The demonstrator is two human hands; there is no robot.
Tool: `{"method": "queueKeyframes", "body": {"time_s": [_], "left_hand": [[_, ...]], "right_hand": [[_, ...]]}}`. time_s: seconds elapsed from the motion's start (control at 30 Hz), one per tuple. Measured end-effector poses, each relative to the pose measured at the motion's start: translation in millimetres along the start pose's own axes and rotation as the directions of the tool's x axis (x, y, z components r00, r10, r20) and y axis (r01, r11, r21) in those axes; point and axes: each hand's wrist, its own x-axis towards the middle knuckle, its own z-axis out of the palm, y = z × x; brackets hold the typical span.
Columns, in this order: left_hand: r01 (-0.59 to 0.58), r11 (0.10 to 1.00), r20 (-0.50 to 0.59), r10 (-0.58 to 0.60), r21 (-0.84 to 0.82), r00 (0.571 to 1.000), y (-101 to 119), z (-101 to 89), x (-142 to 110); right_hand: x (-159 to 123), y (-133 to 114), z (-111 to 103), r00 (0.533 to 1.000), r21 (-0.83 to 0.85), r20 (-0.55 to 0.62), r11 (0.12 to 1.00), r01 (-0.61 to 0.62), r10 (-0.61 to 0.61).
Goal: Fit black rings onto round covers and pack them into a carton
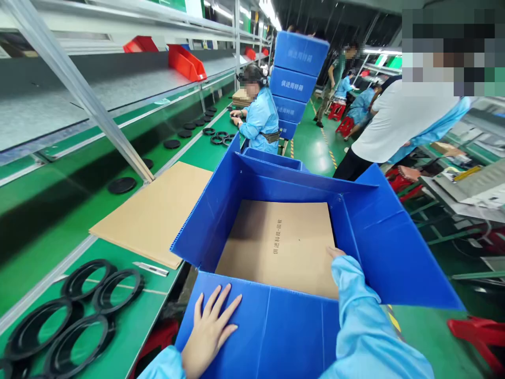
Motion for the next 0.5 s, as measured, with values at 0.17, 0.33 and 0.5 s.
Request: {"method": "queueKeyframes", "body": {"time_s": [0.17,0.33,0.5], "left_hand": [[-0.032,0.999,-0.084,0.029,-0.031,0.996,-7.4,6.2,-5.9],[-0.078,0.985,-0.017,0.077,-0.156,0.997,-18.9,7.8,-14.6],[-0.064,0.945,0.056,0.087,-0.321,0.995,-27.3,5.9,-18.0]], "right_hand": [[-42.1,-16.3,-26.3,0.995,0.191,-0.032,0.977,0.097,-0.093],[-101.1,-26.7,-66.0,0.958,0.351,-0.112,0.891,0.288,-0.265],[-183.5,-37.0,-135.1,0.904,0.324,-0.235,0.848,0.419,-0.357]]}}
